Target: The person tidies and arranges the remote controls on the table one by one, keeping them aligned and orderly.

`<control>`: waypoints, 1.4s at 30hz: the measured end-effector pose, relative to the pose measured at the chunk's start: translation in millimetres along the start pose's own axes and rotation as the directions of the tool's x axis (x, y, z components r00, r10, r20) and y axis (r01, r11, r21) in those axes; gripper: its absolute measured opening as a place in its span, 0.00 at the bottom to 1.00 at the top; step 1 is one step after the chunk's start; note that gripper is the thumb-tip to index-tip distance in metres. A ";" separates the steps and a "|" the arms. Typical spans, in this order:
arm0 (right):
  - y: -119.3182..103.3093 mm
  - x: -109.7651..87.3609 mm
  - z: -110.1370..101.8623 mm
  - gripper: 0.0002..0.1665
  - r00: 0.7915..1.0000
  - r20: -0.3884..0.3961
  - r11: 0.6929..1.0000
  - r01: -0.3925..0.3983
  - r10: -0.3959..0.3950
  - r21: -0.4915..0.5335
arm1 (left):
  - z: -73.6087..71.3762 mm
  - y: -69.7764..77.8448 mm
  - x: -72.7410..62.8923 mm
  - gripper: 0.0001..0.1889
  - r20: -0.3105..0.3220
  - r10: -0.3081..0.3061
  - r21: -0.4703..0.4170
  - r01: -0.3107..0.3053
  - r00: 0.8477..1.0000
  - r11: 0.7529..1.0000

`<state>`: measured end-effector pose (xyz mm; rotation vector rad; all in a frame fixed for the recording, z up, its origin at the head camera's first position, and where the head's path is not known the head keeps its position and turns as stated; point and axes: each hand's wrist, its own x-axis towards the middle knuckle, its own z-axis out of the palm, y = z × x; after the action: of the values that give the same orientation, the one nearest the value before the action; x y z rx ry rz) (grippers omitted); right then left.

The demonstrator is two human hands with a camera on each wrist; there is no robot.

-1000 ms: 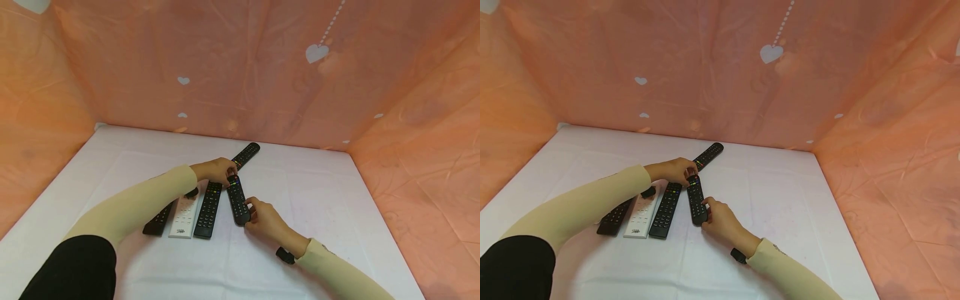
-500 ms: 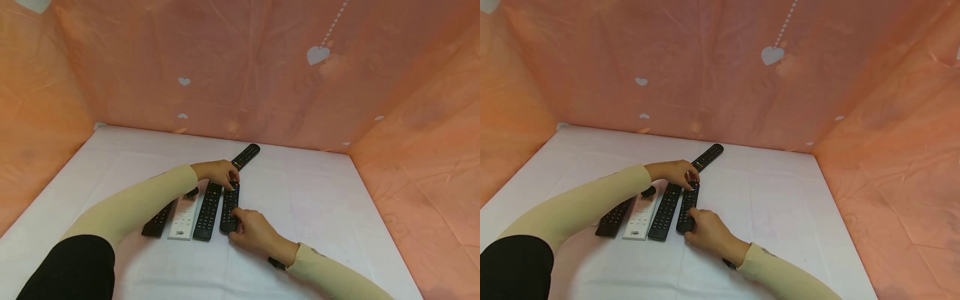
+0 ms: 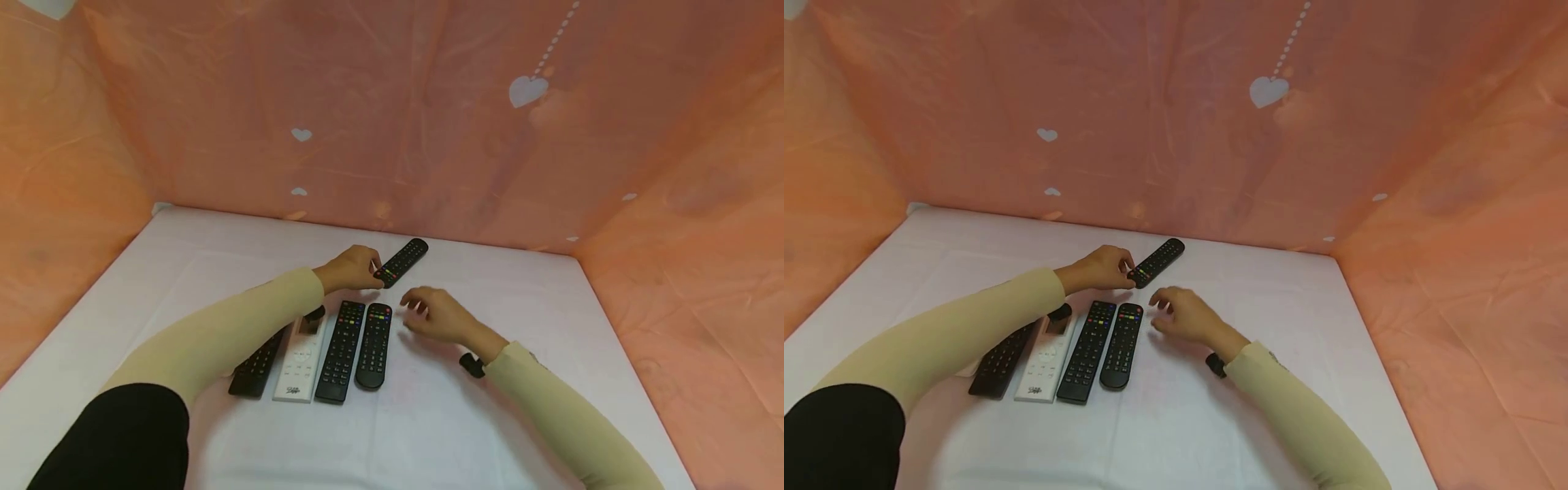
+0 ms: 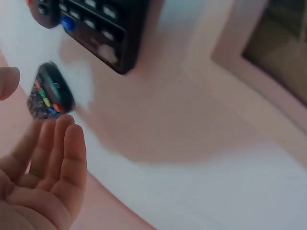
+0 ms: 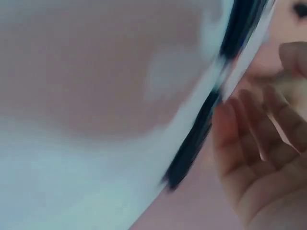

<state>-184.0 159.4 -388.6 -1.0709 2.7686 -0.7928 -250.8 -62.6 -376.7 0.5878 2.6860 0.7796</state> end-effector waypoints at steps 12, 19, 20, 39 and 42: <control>71.0 72.0 -23.4 0.45 0.953 -0.023 0.950 -0.304 0.303 -0.077 | 11.7 9.3 9.1 0.38 0.009 -0.129 0.012 0.129 0.992 0.992; 77.2 86.6 -20.0 0.45 0.939 0.049 0.940 -0.337 0.340 -0.058 | 14.3 14.3 12.5 0.37 0.055 -0.139 0.086 0.134 0.989 0.987; 77.2 86.5 -20.3 0.44 0.940 0.048 0.940 -0.334 0.337 -0.061 | 14.7 15.1 12.7 0.36 0.058 -0.134 0.082 0.129 0.989 0.988; 67.6 45.2 -42.9 0.30 0.959 -0.076 0.961 -0.276 0.274 -0.015 | -1.3 4.6 16.6 0.32 0.152 0.043 0.004 -0.044 0.987 0.999; 63.2 26.6 -46.0 0.26 0.954 -0.080 0.957 -0.290 0.288 -0.018 | 1.0 3.1 17.6 0.30 0.199 0.083 -0.020 -0.080 0.977 0.997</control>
<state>-253.7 202.0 -376.5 -0.6256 2.9132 -0.7686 -265.0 -51.8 -378.5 0.7365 2.4859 0.7164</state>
